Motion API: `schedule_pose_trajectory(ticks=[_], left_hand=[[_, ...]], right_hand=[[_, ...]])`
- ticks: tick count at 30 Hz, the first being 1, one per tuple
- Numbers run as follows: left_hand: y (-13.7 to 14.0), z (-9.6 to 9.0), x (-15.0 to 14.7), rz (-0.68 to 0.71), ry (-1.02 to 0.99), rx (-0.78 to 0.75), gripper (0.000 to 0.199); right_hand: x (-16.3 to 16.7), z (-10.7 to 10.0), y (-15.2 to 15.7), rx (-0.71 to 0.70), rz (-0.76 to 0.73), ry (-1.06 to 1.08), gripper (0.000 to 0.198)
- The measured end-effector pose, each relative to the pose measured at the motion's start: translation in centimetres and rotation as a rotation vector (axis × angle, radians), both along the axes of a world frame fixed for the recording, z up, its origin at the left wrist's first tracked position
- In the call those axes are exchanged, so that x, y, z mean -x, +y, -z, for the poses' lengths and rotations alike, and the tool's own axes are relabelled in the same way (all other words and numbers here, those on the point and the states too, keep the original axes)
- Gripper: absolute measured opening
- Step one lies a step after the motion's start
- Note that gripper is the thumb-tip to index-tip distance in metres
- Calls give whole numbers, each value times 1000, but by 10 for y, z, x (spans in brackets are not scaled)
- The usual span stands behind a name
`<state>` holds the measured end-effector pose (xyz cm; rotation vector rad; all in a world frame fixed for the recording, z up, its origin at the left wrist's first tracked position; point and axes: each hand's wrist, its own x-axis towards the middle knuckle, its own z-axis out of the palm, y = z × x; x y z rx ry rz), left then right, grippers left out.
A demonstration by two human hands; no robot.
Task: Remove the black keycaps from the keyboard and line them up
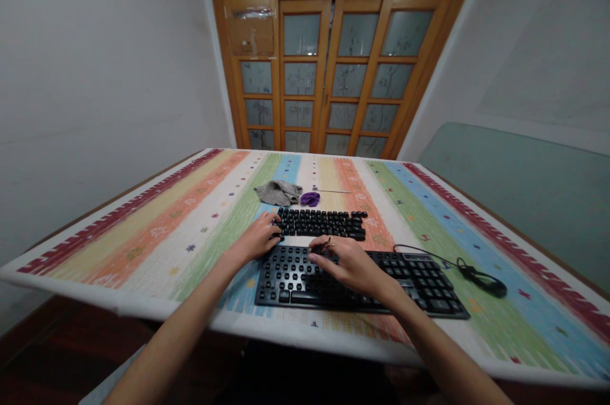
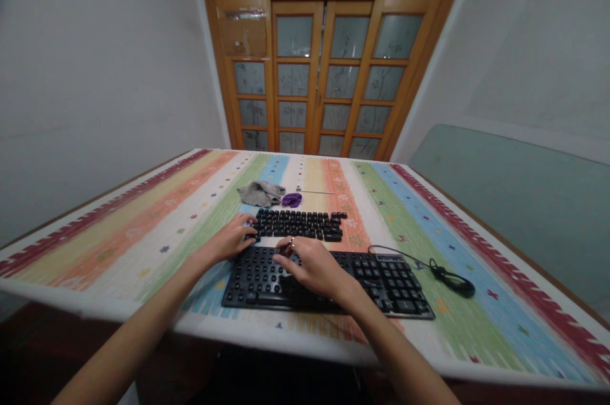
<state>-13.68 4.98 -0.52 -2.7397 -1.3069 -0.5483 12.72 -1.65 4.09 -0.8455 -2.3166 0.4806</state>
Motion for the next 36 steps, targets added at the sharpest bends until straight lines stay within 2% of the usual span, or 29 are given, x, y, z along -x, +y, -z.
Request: schedule_pose_trajectory(ticks=[14,20,22,28,36], left_hand=[[3,1,1,15,-48,83,14],[-1,-4,2,33,-76,87,13],[-6,-8,2,48,-119,63,9],[-29,-13,6,53,-246,33,26],[-72,3,12,122,-363,230,22]], right_hand=[[4,0,0,13,-21,-4,22],[7,1,-2,46,-35,30,21],[9,1,-4,87,-57,46,20],[17,8,-11,203,-97,45,19],[29,25,-16,224,-69,81,18]])
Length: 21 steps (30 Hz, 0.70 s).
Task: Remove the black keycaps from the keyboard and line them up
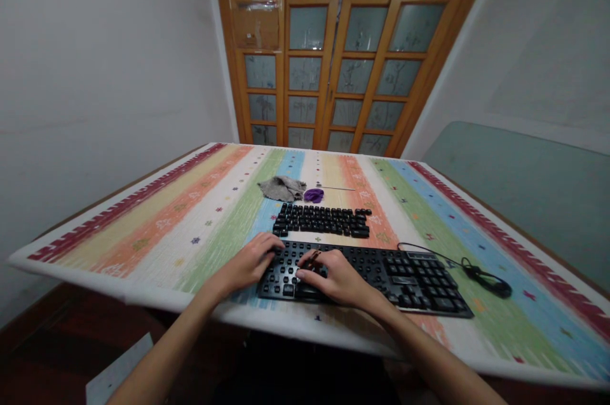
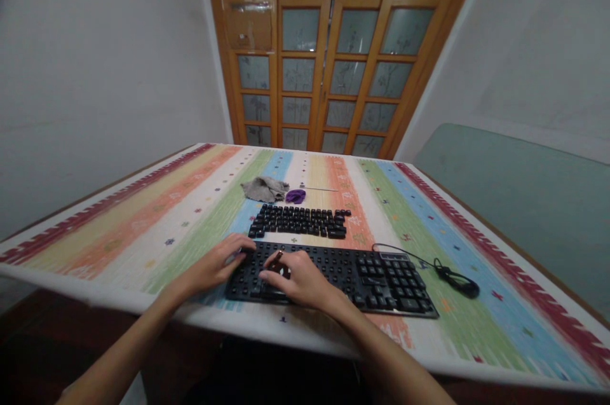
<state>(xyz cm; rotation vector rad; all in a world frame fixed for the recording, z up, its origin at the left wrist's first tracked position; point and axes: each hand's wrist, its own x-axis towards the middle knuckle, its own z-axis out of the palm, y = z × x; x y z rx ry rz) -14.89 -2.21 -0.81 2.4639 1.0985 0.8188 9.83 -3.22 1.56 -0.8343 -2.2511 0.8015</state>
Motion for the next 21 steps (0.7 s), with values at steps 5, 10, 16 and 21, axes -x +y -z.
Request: schedule_pose_trajectory(ticks=[5,10,16,21], left_hand=[[-17,11,-3,1,-19,22,19],[-19,15,-5,-27,-52,15,20],[-18,16,-5,-32,-60,7,20],[-19,19,-3,-30,-64,-2,20]], right_hand=[[9,3,-6,-30,6,9,19],[13,6,-11,-96,-10,-56,17],[21,11,-17,-218,-16,-205,14],[30,1,-20,-283,-7,-315,16]])
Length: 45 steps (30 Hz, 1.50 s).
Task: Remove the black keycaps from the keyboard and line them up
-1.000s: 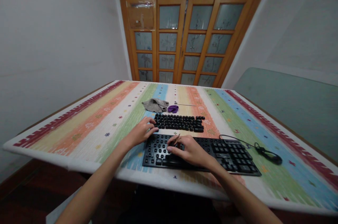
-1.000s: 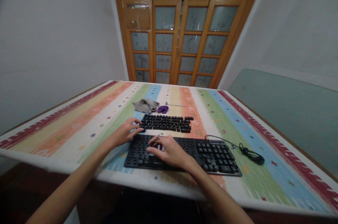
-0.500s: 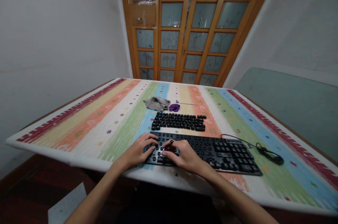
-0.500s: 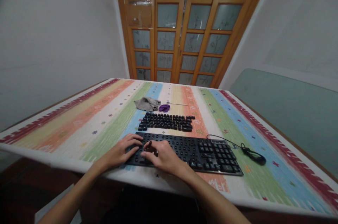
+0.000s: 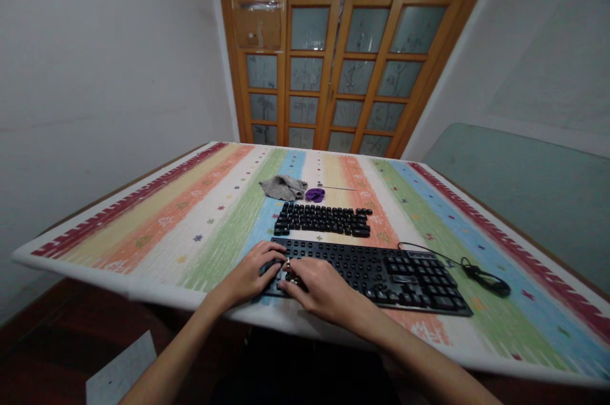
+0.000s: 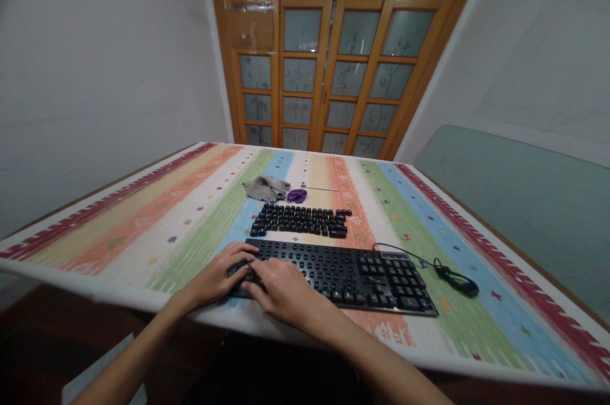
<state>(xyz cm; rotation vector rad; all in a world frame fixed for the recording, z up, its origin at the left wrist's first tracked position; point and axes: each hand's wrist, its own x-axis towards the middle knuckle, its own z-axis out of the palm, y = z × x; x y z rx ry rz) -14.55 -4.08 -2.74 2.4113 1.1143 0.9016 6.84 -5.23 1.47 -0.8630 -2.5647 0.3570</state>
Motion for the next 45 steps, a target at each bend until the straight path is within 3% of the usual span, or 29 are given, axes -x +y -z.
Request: schedule_pose_trajectory(ticks=[6,11,16,19,30,41,45], left_hand=[[0,1,1,-8,7,-26,19],[0,-1,-1,-7,3,-18,19],[0,-4,-1,1,15,-9,21],[-1,-8,-1,14,7,-6,22],[-9,-33,-13,137,-60,20,12],[-1,-47,-22,188,114,-83,9],[2,-47,-26,182,27,-118,10]], right_hand=[[2,-9,19,120,54,50,19],[0,-10,31,230,-9,140,16],[0,2,38,514,22,275,23],[-4,3,41,583,20,314,24],[-27,-31,29,252,-75,259,21],[-36,-27,20,127,-101,180,16],[-39,-28,20,156,-30,273,16]])
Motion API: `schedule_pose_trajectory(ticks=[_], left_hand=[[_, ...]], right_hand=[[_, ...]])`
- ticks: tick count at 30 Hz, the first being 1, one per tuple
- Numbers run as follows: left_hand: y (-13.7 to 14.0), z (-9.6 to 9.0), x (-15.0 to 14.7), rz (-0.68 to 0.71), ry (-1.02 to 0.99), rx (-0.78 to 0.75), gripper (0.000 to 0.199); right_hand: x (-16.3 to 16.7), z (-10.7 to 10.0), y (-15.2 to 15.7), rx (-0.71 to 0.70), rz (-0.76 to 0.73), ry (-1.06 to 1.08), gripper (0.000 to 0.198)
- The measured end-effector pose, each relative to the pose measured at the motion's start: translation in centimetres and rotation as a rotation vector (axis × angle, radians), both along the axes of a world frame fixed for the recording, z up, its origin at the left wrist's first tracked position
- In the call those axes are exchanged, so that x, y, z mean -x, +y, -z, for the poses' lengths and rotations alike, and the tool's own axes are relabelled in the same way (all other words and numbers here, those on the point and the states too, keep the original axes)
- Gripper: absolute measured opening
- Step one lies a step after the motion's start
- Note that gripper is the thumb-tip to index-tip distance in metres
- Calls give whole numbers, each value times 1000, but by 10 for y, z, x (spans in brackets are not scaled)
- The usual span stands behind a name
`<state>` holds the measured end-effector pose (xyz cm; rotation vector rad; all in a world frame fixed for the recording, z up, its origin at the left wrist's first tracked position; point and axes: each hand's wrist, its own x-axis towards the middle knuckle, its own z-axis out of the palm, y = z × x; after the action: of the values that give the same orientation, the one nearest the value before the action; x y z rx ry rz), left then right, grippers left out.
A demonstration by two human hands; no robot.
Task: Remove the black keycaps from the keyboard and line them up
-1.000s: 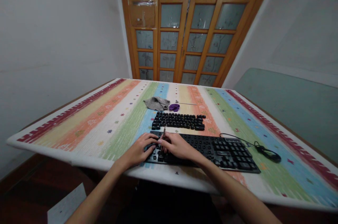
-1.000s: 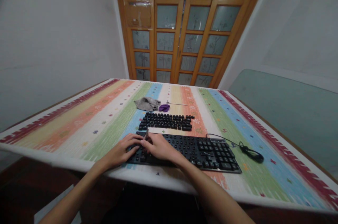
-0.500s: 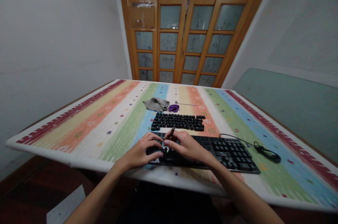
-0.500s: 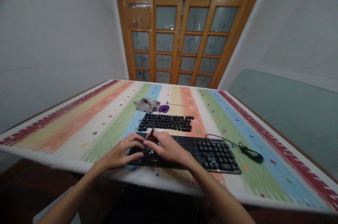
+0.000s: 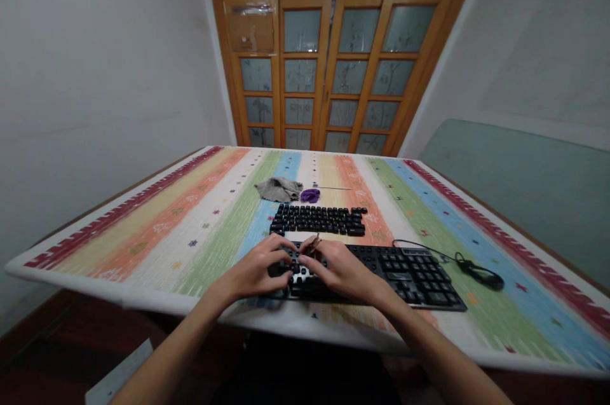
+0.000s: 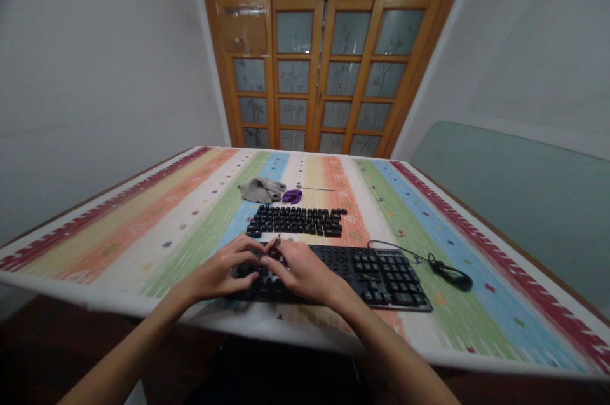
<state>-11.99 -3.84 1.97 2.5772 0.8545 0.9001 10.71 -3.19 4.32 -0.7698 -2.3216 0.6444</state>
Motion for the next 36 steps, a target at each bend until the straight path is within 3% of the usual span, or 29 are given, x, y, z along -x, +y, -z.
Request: schedule_pose_trajectory(ticks=[7,10,17,22,36], left_hand=[[9,1,0,-102,-229,1,8],[20,2,3,-153,-249,-29,10],[61,12,5,-254,142,-251,7],[79,19,3,-241,338,-290,4],[84,18,-1,-250,423,-178,12]], right_hand=[[-7,10,8,298,102,378,22],[-10,15,11,346,102,431,23],[-16,16,9,238,172,329,22],[-21,13,5,180,184,265,20],[-34,4,0,137,211,276,24]])
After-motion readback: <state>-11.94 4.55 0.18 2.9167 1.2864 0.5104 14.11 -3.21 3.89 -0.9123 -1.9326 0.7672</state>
